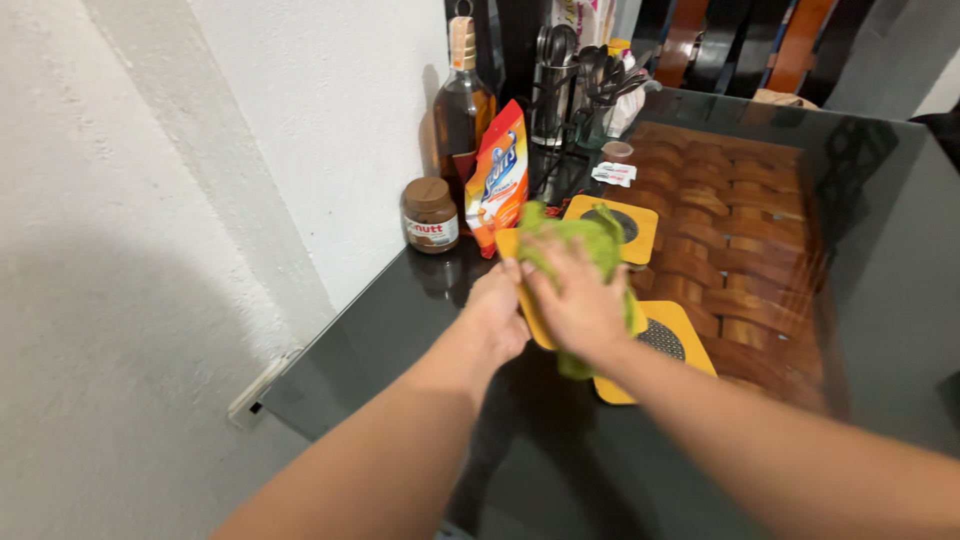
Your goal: The person wipes yellow coasters with a green cloth at a table, rinses and wrings the cloth in a kitchen sink, and returns to wipe the table surface and coasters.
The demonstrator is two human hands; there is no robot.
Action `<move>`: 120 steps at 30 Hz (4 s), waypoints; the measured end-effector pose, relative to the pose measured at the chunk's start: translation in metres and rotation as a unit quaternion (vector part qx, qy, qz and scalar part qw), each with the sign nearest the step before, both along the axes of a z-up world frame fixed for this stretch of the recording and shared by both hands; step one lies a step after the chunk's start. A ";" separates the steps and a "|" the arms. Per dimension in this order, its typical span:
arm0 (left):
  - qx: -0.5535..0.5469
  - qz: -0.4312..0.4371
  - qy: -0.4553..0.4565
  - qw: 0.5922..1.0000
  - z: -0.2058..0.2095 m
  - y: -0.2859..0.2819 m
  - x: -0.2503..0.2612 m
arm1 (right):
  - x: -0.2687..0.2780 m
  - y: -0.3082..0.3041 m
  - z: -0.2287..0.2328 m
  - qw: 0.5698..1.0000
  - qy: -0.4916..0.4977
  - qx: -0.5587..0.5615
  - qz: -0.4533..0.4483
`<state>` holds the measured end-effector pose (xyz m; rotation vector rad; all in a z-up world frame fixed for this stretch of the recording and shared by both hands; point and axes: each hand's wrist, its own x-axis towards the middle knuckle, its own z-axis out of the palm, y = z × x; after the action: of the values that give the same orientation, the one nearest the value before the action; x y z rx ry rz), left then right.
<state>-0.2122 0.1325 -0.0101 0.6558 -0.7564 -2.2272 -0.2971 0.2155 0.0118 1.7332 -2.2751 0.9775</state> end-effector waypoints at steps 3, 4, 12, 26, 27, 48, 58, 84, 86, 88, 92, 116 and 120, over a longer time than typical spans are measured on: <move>-0.003 -0.003 -0.028 1.000 0.004 0.010 -0.006 | -0.024 0.000 0.017 0.994 -0.061 0.033 -0.082; 0.001 -0.010 -0.042 0.999 0.006 0.013 -0.006 | -0.035 -0.002 0.022 0.986 -0.108 0.057 -0.115; -0.155 0.131 -0.404 0.892 0.018 0.017 0.006 | -0.122 -0.038 0.014 0.936 -0.327 -0.004 -0.130; -0.176 0.005 0.232 0.957 0.010 -0.096 -0.049 | 0.051 0.011 0.061 0.859 -0.487 -0.062 0.143; -0.119 -0.020 0.218 0.968 0.011 -0.088 -0.047 | 0.052 0.010 0.059 0.877 -0.448 -0.080 0.157; 0.041 -0.183 -0.197 0.962 0.056 0.041 0.002 | -0.009 -0.025 0.034 0.739 -0.671 -0.062 0.004; -0.004 0.139 -0.340 0.930 -0.069 -0.065 0.018 | -0.075 0.001 0.041 0.499 -0.863 -0.008 0.081; -0.305 -0.071 -0.559 0.767 -0.062 0.026 -0.076 | -0.152 0.091 -0.083 0.813 -0.527 -0.024 -0.247; -0.205 -0.072 -0.475 0.853 -0.071 0.025 -0.089 | -0.145 0.092 -0.084 0.790 -0.571 -0.068 -0.213; -0.097 -0.069 -0.382 0.916 -0.068 0.027 -0.093 | -0.146 0.096 -0.067 0.732 -0.642 -0.073 -0.214; 0.015 -0.118 -0.315 0.941 -0.037 0.031 -0.082 | -0.137 0.103 -0.021 0.601 -0.768 -0.102 -0.197; -0.186 0.056 -0.247 0.949 0.031 0.042 -0.060 | -0.069 0.042 -0.021 0.997 -0.036 -0.006 -0.064; -0.182 0.101 -0.293 0.933 0.024 0.036 -0.068 | -0.104 0.042 -0.002 0.978 -0.109 0.011 -0.179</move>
<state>-0.2803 0.1686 0.0139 1.1660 -1.2907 -1.6402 -0.4009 0.2577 0.0099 1.2069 -2.6155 1.1096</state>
